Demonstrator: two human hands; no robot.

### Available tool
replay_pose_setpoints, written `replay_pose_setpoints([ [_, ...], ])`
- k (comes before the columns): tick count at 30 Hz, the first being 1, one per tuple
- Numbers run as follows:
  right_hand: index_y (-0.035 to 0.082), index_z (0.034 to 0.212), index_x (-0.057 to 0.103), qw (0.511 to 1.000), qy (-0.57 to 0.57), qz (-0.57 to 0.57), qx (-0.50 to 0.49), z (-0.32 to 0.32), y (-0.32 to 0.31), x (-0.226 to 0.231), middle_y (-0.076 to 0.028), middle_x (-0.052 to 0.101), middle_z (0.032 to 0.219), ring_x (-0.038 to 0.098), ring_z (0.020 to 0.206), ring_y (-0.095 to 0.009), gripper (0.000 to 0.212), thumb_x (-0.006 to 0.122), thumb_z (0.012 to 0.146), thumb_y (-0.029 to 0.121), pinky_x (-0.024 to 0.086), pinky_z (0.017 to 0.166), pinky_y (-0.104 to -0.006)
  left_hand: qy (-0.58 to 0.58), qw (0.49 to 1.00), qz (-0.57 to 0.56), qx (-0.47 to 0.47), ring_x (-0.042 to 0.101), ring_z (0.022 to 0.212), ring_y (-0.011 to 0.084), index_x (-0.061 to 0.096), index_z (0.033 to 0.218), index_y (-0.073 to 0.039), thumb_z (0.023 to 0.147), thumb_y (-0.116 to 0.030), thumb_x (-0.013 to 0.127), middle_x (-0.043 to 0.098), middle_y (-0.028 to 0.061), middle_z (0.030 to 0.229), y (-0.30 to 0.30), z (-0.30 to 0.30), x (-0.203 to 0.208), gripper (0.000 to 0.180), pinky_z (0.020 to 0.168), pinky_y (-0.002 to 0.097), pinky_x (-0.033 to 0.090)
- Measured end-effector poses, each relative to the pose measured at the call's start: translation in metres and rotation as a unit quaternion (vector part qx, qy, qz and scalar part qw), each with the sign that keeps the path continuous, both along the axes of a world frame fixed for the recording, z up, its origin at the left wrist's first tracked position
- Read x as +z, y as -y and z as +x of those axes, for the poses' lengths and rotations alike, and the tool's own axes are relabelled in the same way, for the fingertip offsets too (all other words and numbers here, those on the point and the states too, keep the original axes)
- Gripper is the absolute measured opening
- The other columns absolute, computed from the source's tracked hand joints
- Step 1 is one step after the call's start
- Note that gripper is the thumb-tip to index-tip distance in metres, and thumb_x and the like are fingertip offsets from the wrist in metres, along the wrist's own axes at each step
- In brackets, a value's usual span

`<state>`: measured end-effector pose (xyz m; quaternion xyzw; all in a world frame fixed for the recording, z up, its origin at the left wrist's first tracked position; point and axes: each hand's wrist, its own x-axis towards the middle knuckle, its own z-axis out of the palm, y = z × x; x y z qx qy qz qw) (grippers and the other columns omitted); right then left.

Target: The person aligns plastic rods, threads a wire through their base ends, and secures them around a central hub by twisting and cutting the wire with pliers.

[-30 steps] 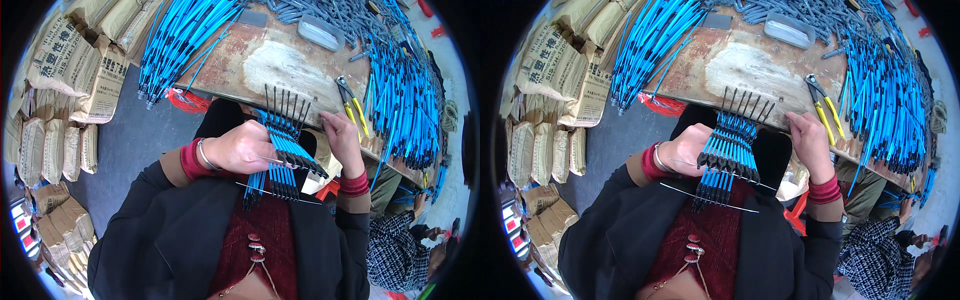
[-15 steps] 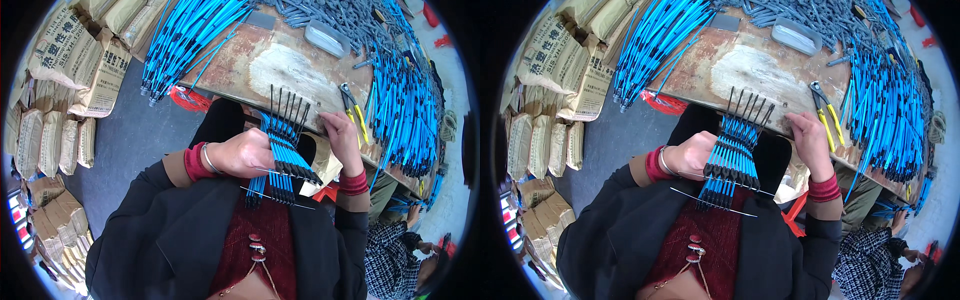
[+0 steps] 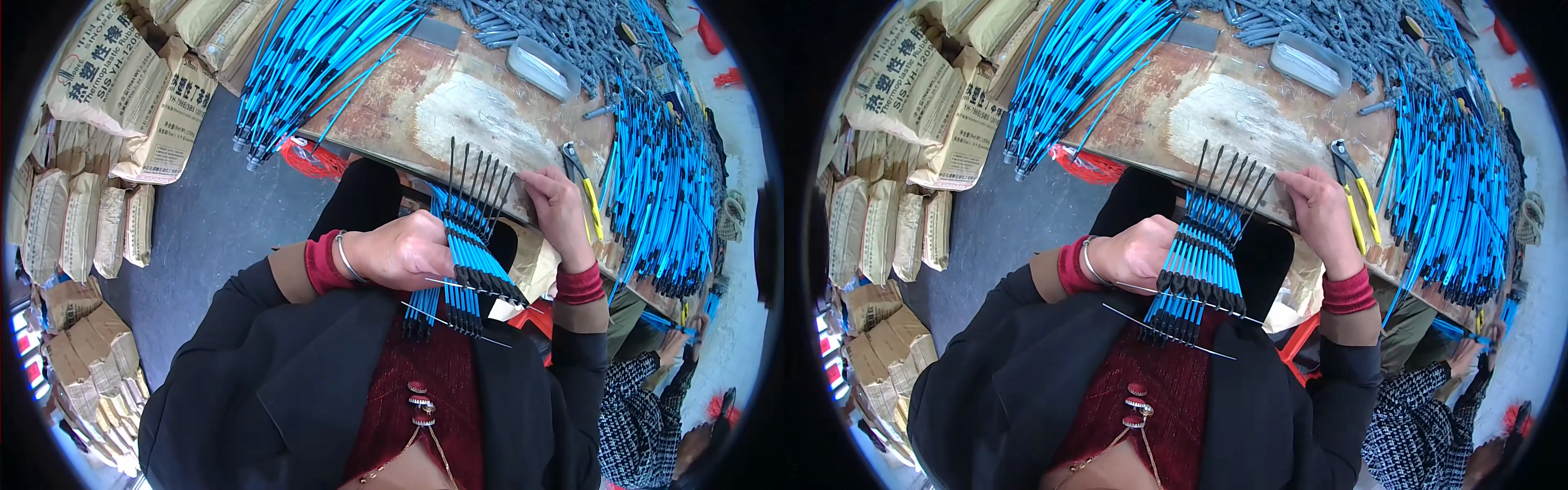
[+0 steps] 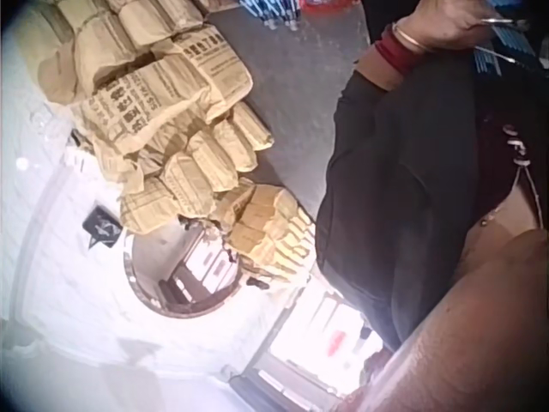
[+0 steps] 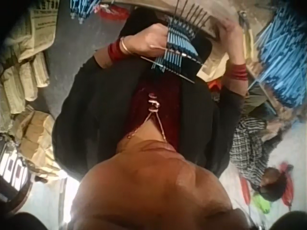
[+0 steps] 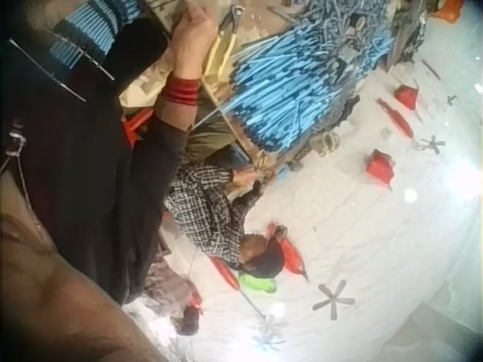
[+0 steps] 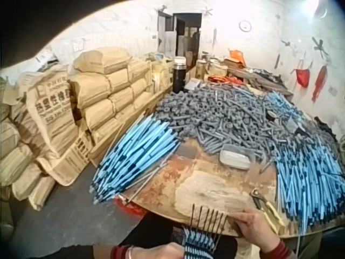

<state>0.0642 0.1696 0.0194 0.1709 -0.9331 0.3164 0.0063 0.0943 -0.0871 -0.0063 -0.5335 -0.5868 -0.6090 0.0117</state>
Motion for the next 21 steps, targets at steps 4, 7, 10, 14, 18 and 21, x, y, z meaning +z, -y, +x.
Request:
replay_pose_setpoints([
  [4,0.0,0.097,0.065,1.0,0.002,0.001,0.014,-0.007,-0.001,0.0,-0.011,0.059,0.077,0.058,0.071,-0.022,0.016,0.057,0.082,0.0,0.045,0.064,-0.0281,0.006,1.0,-0.004,-0.003,0.052,0.055,0.033,0.061,0.082,-0.007,0.066,0.0,0.065,0.054,0.0107,0.064,0.001,-0.001,-0.003,0.017,0.048,0.0407,0.039],
  [7,0.0,0.096,0.065,0.999,-0.007,0.011,0.031,-0.011,0.0,0.002,-0.01,0.059,0.078,0.058,0.071,-0.021,0.016,0.056,0.083,0.0,0.045,0.064,-0.0278,0.007,1.0,-0.012,-0.002,0.051,0.055,0.0332,0.06,0.077,-0.006,0.066,-0.001,0.064,0.053,0.0112,0.063,0.003,-0.002,-0.008,0.013,0.048,0.0408,0.038],
  [10,0.0,0.096,0.064,0.999,-0.015,0.013,0.043,-0.015,0.003,0.001,-0.01,0.059,0.078,0.059,0.071,-0.021,0.015,0.056,0.083,0.0,0.045,0.064,-0.0276,0.003,1.0,-0.024,0.001,0.05,0.054,0.0334,0.058,0.072,-0.006,0.067,-0.003,0.063,0.051,0.0117,0.061,0.003,-0.002,-0.01,0.008,0.048,0.041,0.038],
  [14,0.0,0.096,0.064,0.999,-0.017,0.0,0.049,-0.02,0.004,-0.001,-0.01,0.059,0.078,0.059,0.07,-0.021,0.015,0.056,0.083,0.0,0.045,0.065,-0.0275,0.047,0.999,0.004,-0.005,0.05,0.054,0.033,0.06,0.073,-0.006,0.068,-0.005,0.062,0.051,0.012,0.061,0.001,-0.004,-0.002,0.006,0.048,0.041,0.038],
  [18,0.0,0.095,0.064,0.998,-0.005,-0.02,0.055,-0.025,0.007,-0.001,-0.01,0.059,0.079,0.059,0.07,-0.022,0.014,0.057,0.083,0.0,0.046,0.065,-0.0278,0.024,0.999,-0.027,-0.004,0.053,0.057,0.0323,0.065,0.082,-0.007,0.069,-0.003,0.061,0.056,0.0116,0.067,0.005,-0.005,-0.006,0.014,0.05,0.0401,0.041],
  [21,0.0,0.093,0.064,0.998,-0.006,-0.026,0.065,-0.03,0.008,-0.002,-0.01,0.059,0.079,0.059,0.071,-0.023,0.013,0.057,0.082,0.0,0.046,0.065,-0.0282,0.043,0.999,0.005,0.004,0.056,0.06,0.0318,0.068,0.092,-0.008,0.071,-0.002,0.06,0.061,0.0112,0.075,0.002,-0.005,-0.001,0.023,0.053,0.0388,0.043],
])
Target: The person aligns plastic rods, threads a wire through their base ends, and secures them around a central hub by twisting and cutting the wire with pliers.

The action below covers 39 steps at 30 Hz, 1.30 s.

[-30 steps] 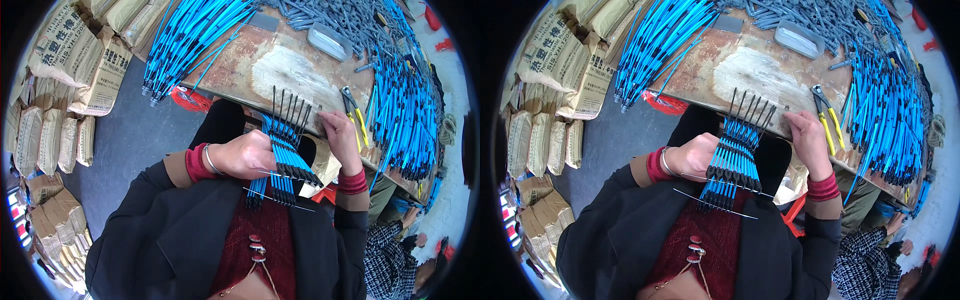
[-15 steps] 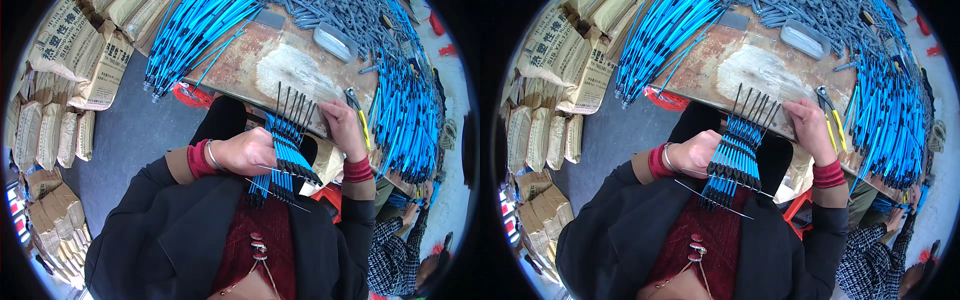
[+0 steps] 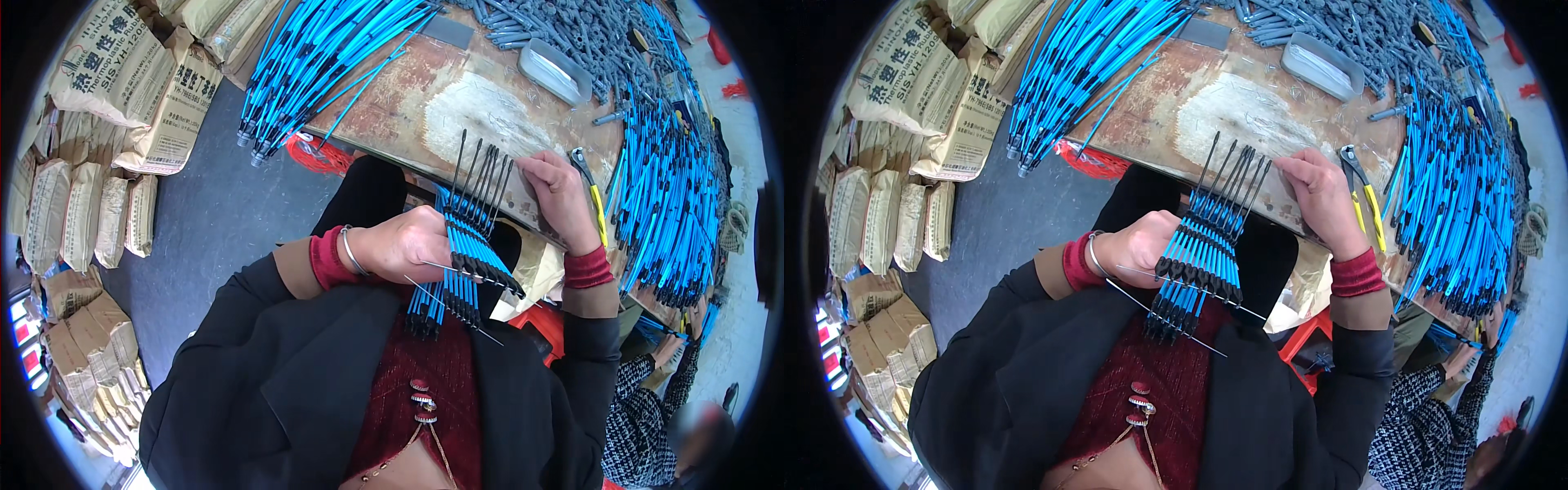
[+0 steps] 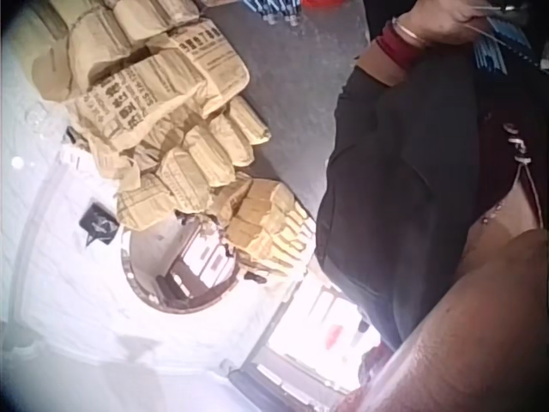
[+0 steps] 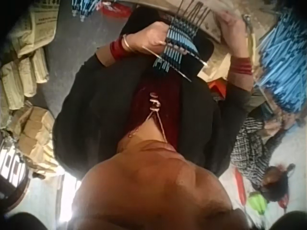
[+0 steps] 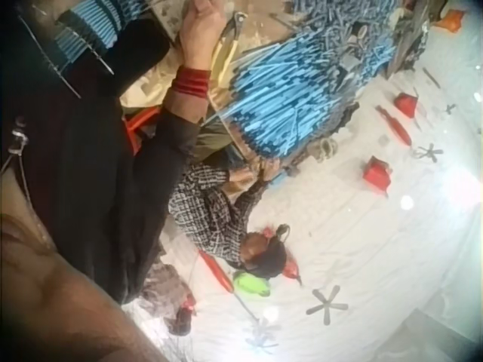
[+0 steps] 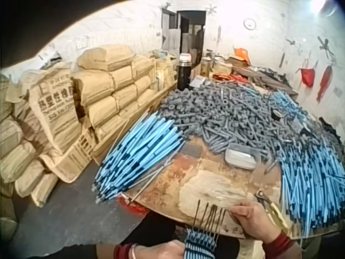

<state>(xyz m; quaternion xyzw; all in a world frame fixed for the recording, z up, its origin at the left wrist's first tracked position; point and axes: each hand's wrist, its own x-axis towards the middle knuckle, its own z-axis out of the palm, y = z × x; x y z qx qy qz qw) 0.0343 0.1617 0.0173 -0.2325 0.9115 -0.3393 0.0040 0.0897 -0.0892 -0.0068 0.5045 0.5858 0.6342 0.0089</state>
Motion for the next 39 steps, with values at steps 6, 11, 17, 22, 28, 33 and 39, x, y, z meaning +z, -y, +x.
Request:
replay_pose_setpoints([
  [6,0.005,0.102,0.06,0.986,-0.089,0.137,0.045,-0.004,0.011,0.006,-0.011,0.059,0.082,0.059,0.073,-0.028,0.024,0.055,0.08,-0.001,0.046,0.065,-0.0341,0.002,1.0,0.003,0.002,0.058,0.063,0.031,0.068,0.095,-0.008,0.075,-0.003,0.06,0.064,0.0107,0.083,-0.001,-0.002,0.0,0.023,0.055,0.0374,0.045],
  [11,0.007,0.107,0.056,0.95,-0.136,0.244,0.138,-0.007,0.025,0.027,-0.012,0.056,0.089,0.057,0.083,-0.033,0.032,0.053,0.076,-0.002,0.046,0.07,-0.0392,-0.006,1.0,-0.026,-0.003,0.06,0.066,0.0295,0.068,0.095,-0.008,0.077,-0.006,0.061,0.066,0.01,0.087,0.002,-0.002,0.0,0.02,0.057,0.0363,0.047],
  [17,0.004,0.099,0.056,0.969,-0.059,0.2,0.133,-0.006,0.022,0.021,-0.015,0.054,0.091,0.055,0.087,-0.035,0.027,0.051,0.074,-0.004,0.045,0.074,-0.0397,-0.004,0.998,-0.054,-0.021,0.065,0.083,0.0295,0.065,0.098,-0.005,0.079,-0.008,0.065,0.066,0.0106,0.095,0.006,-0.001,0.003,0.019,0.071,0.0353,0.052],
  [22,0.003,0.095,0.056,0.978,-0.056,0.155,0.127,-0.003,0.013,0.023,-0.017,0.055,0.09,0.056,0.085,-0.036,0.026,0.049,0.073,-0.008,0.046,0.074,-0.0395,-0.001,0.999,-0.034,-0.016,0.063,0.076,0.029,0.066,0.096,-0.006,0.077,-0.007,0.064,0.065,0.01,0.089,0.002,-0.001,-0.002,0.02,0.066,0.0356,0.05],
  [28,0.002,0.093,0.056,0.981,-0.044,0.147,0.122,-0.002,0.009,0.024,-0.017,0.055,0.089,0.056,0.084,-0.037,0.024,0.049,0.073,-0.009,0.046,0.073,-0.0394,-0.013,0.998,-0.06,0.005,0.054,0.057,0.0278,0.069,0.092,-0.011,0.071,-0.003,0.063,0.06,0.0076,0.069,0.001,0.001,-0.019,0.023,0.052,0.0373,0.042],
  [33,0.002,0.094,0.057,0.982,-0.041,0.152,0.1,0.003,0.006,0.027,-0.017,0.055,0.089,0.056,0.084,-0.036,0.025,0.048,0.072,-0.009,0.046,0.073,-0.0389,-0.011,0.999,-0.031,0.019,0.05,0.054,0.0272,0.07,0.092,-0.012,0.07,-0.003,0.064,0.054,0.0066,0.062,-0.003,0.0,-0.021,0.024,0.049,0.0383,0.039],
  [39,0.002,0.093,0.058,0.978,-0.032,0.191,0.081,0.007,0.003,0.027,-0.017,0.056,0.089,0.057,0.084,-0.036,0.026,0.048,0.071,-0.009,0.047,0.072,-0.0388,-0.014,0.999,-0.038,0.022,0.051,0.055,0.0266,0.07,0.095,-0.013,0.07,-0.004,0.065,0.056,0.0058,0.063,-0.002,-0.001,-0.015,0.028,0.051,0.038,0.041],
])
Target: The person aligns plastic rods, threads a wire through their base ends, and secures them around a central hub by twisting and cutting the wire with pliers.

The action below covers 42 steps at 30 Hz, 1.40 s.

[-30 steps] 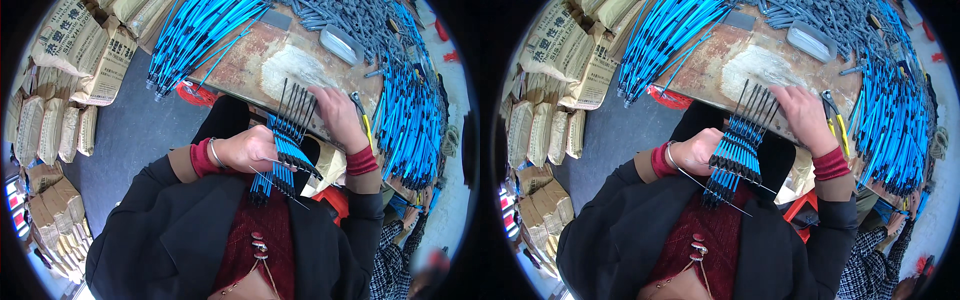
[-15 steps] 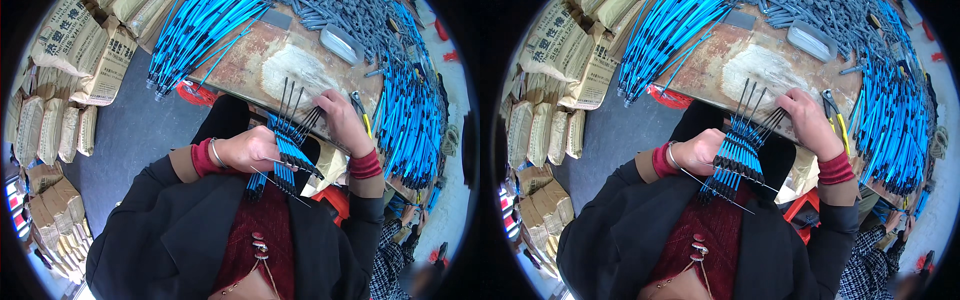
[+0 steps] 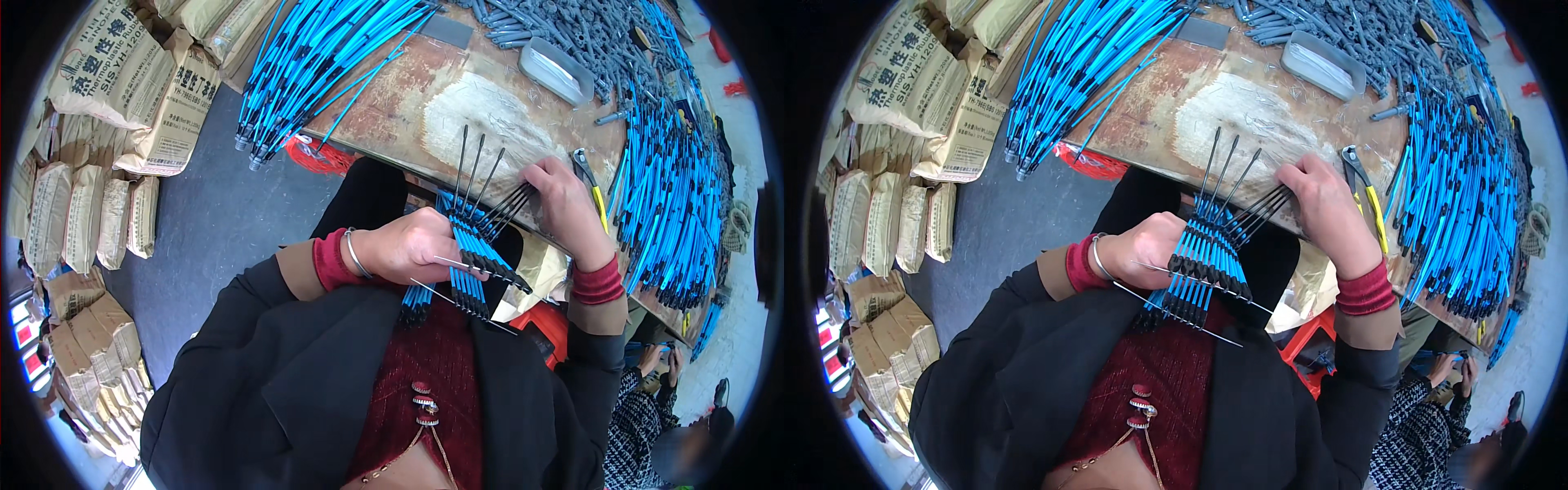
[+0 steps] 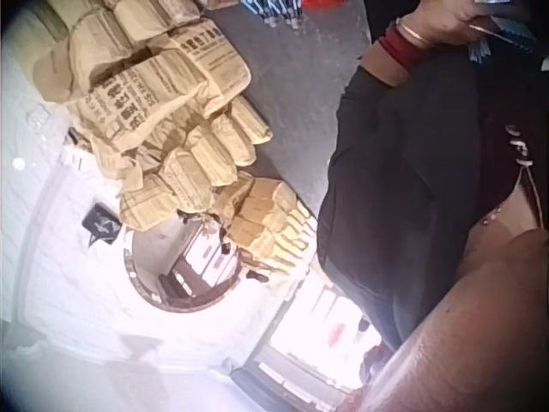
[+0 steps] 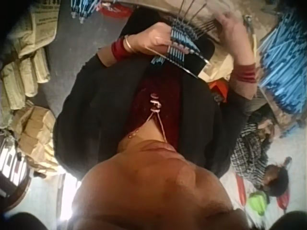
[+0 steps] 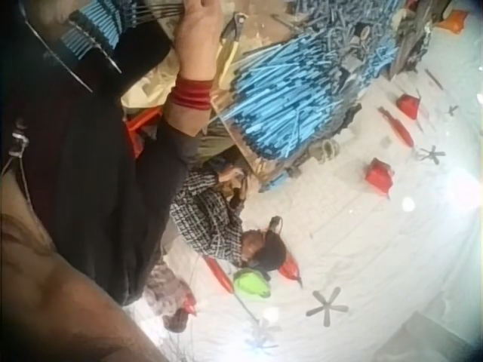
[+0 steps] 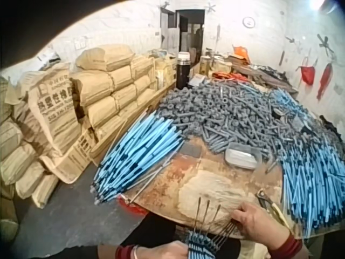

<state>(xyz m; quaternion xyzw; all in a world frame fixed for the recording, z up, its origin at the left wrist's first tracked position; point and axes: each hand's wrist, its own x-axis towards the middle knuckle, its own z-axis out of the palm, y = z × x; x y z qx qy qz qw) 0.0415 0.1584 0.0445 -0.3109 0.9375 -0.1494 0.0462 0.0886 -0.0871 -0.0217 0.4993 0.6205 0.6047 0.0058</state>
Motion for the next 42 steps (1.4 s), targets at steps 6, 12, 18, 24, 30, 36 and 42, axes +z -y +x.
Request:
replay_pose_setpoints([
  [6,0.002,0.092,0.058,0.999,0.013,0.008,-0.032,0.003,-0.003,0.006,-0.017,0.056,0.088,0.057,0.084,-0.036,0.024,0.049,0.072,-0.008,0.047,0.073,-0.039,0.009,1.0,-0.01,0.001,0.054,0.057,0.0257,0.068,0.102,-0.013,0.069,-0.003,0.064,0.062,0.0052,0.071,-0.004,-0.002,0.005,0.034,0.053,0.0368,0.043],
  [12,0.002,0.092,0.059,0.999,0.006,-0.033,0.004,-0.003,-0.004,0.001,-0.017,0.056,0.088,0.057,0.084,-0.036,0.024,0.05,0.071,-0.007,0.047,0.072,-0.039,0.007,1.0,0.002,-0.013,0.058,0.062,0.0246,0.067,0.106,-0.012,0.07,-0.003,0.062,0.067,0.0063,0.085,-0.002,-0.005,0.009,0.037,0.055,0.0353,0.045],
  [18,0.002,0.091,0.059,0.999,0.006,-0.03,0.009,-0.006,-0.004,0.003,-0.016,0.056,0.087,0.057,0.083,-0.036,0.023,0.049,0.072,-0.007,0.047,0.072,-0.0389,0.01,1.0,0.008,-0.016,0.059,0.063,0.0248,0.067,0.107,-0.012,0.07,-0.003,0.061,0.067,0.0061,0.086,-0.004,-0.005,0.002,0.038,0.057,0.0354,0.046],
  [24,0.002,0.089,0.059,0.999,0.01,-0.035,0.018,-0.011,-0.003,0.001,-0.016,0.056,0.084,0.057,0.08,-0.035,0.022,0.048,0.072,-0.007,0.047,0.071,-0.0388,0.032,0.999,-0.015,-0.035,0.061,0.064,0.0244,0.067,0.106,-0.011,0.069,-0.001,0.06,0.068,0.0055,0.085,-0.004,-0.007,0.0,0.039,0.059,0.0343,0.048],
  [30,0.004,0.094,0.058,0.999,-0.025,-0.011,0.033,-0.015,0.0,-0.002,-0.014,0.055,0.087,0.057,0.084,-0.033,0.024,0.049,0.073,-0.004,0.047,0.074,-0.0376,0.046,0.998,-0.014,-0.046,0.061,0.062,0.025,0.067,0.105,-0.01,0.071,-0.001,0.061,0.069,0.0067,0.09,-0.003,-0.011,0.007,0.036,0.058,0.0342,0.048],
  [36,0.007,0.104,0.056,0.983,-0.102,0.138,0.069,-0.01,0.017,0.004,-0.012,0.053,0.099,0.055,0.091,-0.03,0.03,0.049,0.076,0.001,0.046,0.078,-0.0362,0.036,0.998,0.02,-0.038,0.065,0.072,0.0251,0.067,0.105,-0.008,0.07,0.001,0.06,0.069,0.0067,0.097,-0.003,-0.014,0.013,0.037,0.064,0.0334,0.052],
  [42,0.007,0.106,0.055,0.991,-0.093,0.062,0.068,-0.01,0.013,-0.003,-0.012,0.052,0.101,0.055,0.091,-0.031,0.031,0.048,0.076,0.001,0.046,0.079,-0.0367,0.099,0.994,0.001,-0.051,0.066,0.084,0.0251,0.066,0.105,-0.008,0.069,0.003,0.059,0.068,0.0061,0.1,0.001,-0.008,0.018,0.039,0.073,0.0327,0.053],
])
